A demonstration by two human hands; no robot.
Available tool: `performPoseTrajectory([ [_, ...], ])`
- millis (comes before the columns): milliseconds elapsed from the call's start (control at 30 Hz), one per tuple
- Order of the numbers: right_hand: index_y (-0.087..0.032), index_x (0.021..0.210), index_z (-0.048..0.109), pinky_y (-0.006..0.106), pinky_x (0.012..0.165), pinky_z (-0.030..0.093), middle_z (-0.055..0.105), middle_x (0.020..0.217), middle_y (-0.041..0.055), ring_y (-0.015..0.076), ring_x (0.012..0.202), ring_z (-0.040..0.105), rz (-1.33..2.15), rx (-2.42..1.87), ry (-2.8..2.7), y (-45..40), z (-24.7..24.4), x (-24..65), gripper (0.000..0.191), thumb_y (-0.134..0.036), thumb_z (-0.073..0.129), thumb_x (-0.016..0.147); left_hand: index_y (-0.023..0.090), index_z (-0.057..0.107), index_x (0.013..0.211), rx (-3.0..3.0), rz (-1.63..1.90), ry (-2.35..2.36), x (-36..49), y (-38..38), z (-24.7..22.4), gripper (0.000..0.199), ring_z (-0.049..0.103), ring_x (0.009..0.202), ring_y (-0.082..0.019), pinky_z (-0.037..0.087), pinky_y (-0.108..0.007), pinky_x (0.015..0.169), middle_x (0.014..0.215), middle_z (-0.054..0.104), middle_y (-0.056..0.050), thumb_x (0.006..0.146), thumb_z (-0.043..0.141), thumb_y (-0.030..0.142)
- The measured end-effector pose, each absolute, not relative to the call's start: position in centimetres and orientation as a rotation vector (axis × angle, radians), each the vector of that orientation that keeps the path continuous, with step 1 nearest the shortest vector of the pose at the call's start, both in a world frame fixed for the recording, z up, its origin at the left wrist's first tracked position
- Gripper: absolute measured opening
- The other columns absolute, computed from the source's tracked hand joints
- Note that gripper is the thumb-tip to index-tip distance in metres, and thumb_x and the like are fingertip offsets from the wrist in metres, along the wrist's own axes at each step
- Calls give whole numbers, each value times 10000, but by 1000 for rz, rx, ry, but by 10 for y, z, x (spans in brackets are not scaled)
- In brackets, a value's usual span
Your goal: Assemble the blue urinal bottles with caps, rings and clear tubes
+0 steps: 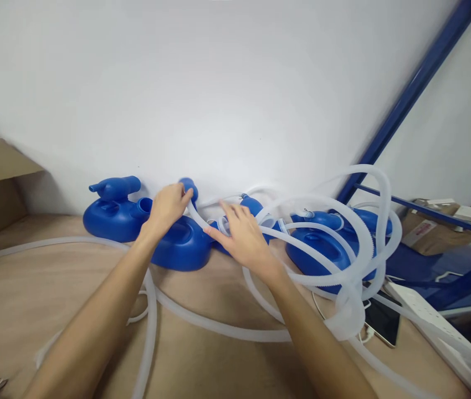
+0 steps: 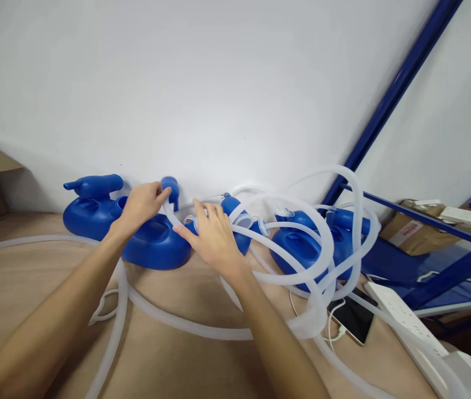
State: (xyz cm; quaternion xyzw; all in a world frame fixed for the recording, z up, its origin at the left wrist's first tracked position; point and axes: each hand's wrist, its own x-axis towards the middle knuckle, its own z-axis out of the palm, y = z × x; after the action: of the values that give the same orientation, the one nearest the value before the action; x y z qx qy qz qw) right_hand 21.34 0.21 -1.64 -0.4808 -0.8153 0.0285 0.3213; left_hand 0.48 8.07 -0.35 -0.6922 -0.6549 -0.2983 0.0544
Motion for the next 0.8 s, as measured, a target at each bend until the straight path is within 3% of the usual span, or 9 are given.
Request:
performPoseTrajectory([
  [67,-236,1660,248,551,1201,358,412,1634,172,329,1542,345,402,-1143,-1903,4,-8,218,903,-649,612,944,198,633,879,-2021,-1004,-1888,5,59,17,399,671,865,-305,452,-374,731,908,725,-134,1046,383,460],
  [167,-264,1682,95,527,1209,390,364,1667,172,280,1560,354,812,-924,-1578,1,8,227,1073,-718,643,879,225,522,810,-1930,-1257,-1536,20,16,39,305,589,709,-217,396,-325,651,795,639,-40,1030,497,434],
  [267,-314,1654,162,527,1163,462,510,1577,139,273,1473,498,1013,-706,-1433,-11,24,234,1073,-739,699,828,227,473,797,-1933,-1427,-1154,50,-26,44,277,546,647,-164,380,-288,610,764,588,3,1028,559,354],
  [400,-309,1489,460,509,974,606,691,1330,103,301,1245,674,1190,-529,-1359,-32,39,233,855,-781,680,812,224,485,826,-1915,-1396,-753,87,-53,30,242,585,690,-158,436,-262,622,773,582,-8,1063,510,264],
  [500,-295,1409,514,424,939,626,681,1296,80,274,1155,704,1103,-491,-1281,-42,45,233,816,-614,850,738,219,501,810,-1847,-1300,-685,99,-51,19,250,587,668,-174,427,-285,592,729,585,-17,1059,512,236],
  [600,-345,1467,412,384,917,635,633,1348,58,248,1128,705,915,-526,-1168,-44,47,237,988,-407,953,643,202,540,849,-1955,-1290,-739,99,-42,14,243,603,674,-178,434,-293,599,754,615,-27,1077,474,254],
  [800,-354,1467,385,366,863,649,569,1391,77,242,1084,712,699,-531,-1103,-36,41,233,1057,-361,969,586,198,597,852,-2327,-1508,-966,95,-42,19,250,595,674,-162,459,-287,627,799,655,-24,1053,468,271],
])
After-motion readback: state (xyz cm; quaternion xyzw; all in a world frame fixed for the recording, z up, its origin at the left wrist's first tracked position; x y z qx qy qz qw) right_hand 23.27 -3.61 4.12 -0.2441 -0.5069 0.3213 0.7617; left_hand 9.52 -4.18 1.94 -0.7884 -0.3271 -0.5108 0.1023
